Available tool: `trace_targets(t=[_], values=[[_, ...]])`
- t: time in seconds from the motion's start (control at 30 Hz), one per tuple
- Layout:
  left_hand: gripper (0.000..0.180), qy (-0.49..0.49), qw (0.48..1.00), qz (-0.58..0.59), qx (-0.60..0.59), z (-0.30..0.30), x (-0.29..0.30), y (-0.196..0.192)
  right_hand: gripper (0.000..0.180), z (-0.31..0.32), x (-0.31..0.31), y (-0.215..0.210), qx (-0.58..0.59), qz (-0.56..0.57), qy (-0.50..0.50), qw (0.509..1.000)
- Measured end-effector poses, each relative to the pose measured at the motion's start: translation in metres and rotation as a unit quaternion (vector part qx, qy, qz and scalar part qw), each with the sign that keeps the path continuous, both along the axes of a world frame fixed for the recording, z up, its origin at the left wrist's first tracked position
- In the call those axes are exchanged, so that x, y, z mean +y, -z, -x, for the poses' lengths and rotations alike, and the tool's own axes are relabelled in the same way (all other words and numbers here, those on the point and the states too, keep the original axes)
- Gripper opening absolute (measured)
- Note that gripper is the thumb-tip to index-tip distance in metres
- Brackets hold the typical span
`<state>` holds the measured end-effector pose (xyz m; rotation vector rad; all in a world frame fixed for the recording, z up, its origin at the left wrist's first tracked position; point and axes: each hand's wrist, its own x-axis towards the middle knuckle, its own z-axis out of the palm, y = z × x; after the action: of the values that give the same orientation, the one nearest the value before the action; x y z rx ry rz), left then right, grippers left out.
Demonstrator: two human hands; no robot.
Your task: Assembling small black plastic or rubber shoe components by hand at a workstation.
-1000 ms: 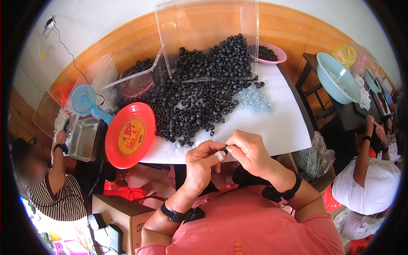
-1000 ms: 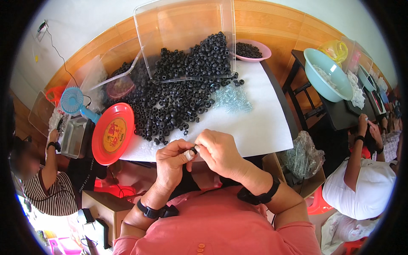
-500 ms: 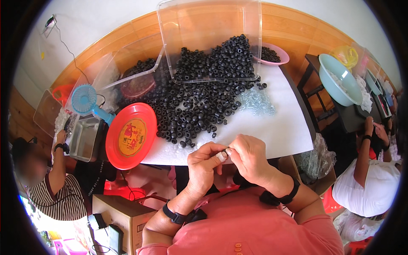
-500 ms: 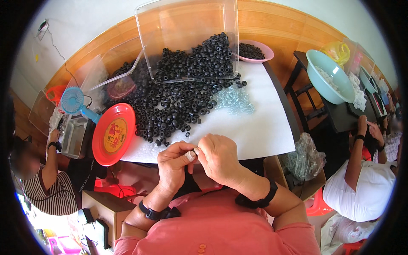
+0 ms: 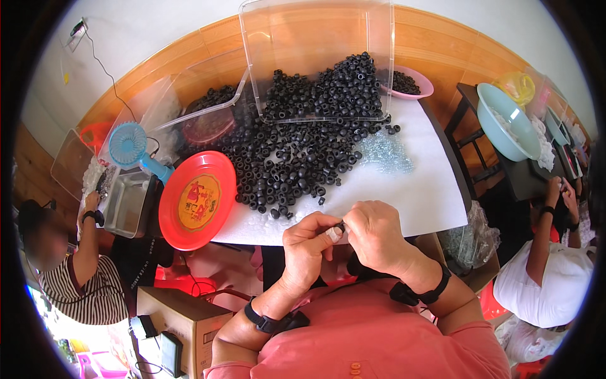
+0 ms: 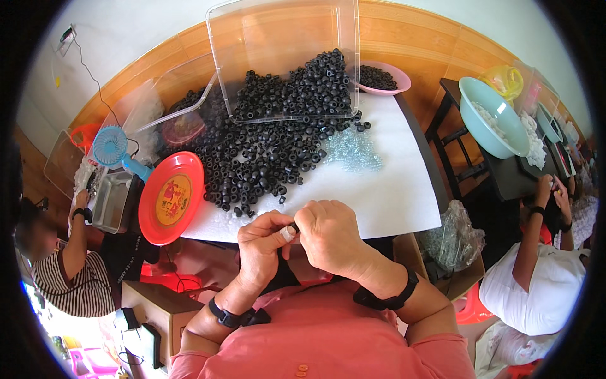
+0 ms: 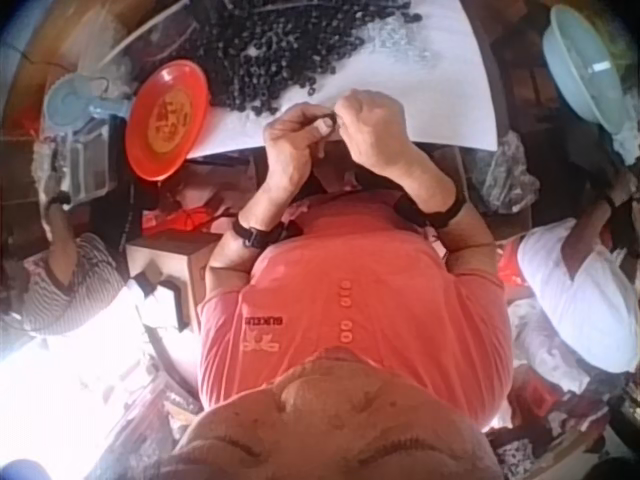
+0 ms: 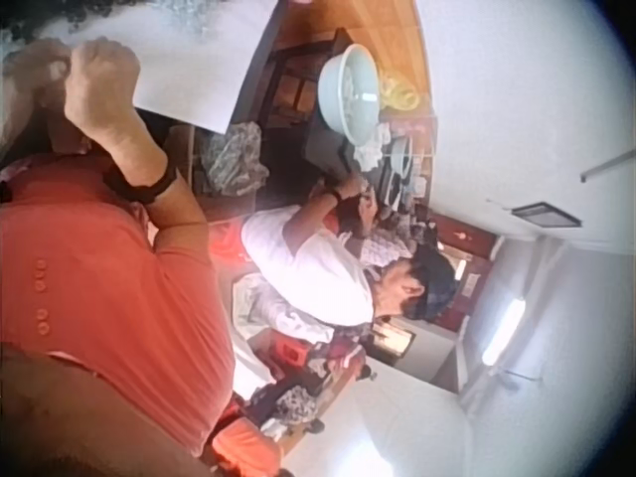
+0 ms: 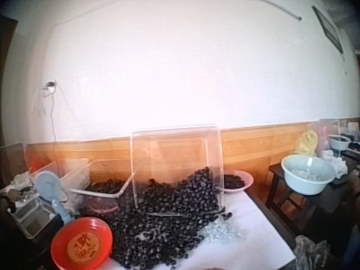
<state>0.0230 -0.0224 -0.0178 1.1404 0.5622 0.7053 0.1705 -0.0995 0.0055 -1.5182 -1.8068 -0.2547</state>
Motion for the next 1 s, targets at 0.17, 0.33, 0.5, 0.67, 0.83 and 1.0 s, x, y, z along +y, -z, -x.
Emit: trace_targets(t=[0.17,0.33,0.5,0.67,0.83,1.0], values=[[0.011,0.000,1.000,-0.004,0.005,0.000,0.001,0.000,0.019,-0.002,0.002,0.006,0.025,-0.007,-0.006,1.000],[0.011,0.001,1.000,0.000,0.011,0.001,0.000,0.000,0.019,-0.001,0.000,0.007,0.044,-0.006,-0.007,0.999],[0.011,-0.002,1.000,-0.008,0.016,-0.001,0.000,0.000,0.018,0.000,0.000,0.007,0.047,-0.012,-0.003,0.999],[0.011,0.002,1.000,-0.017,0.008,0.001,0.000,0.001,0.018,0.002,-0.002,0.008,0.050,-0.015,-0.001,0.999],[0.012,0.007,1.000,-0.016,0.008,0.001,0.000,0.001,0.018,0.001,-0.002,0.011,0.074,-0.015,-0.005,0.997],[0.012,0.007,1.000,-0.020,0.015,0.001,0.001,0.002,0.017,0.000,-0.001,0.014,0.092,-0.010,-0.008,0.996]])
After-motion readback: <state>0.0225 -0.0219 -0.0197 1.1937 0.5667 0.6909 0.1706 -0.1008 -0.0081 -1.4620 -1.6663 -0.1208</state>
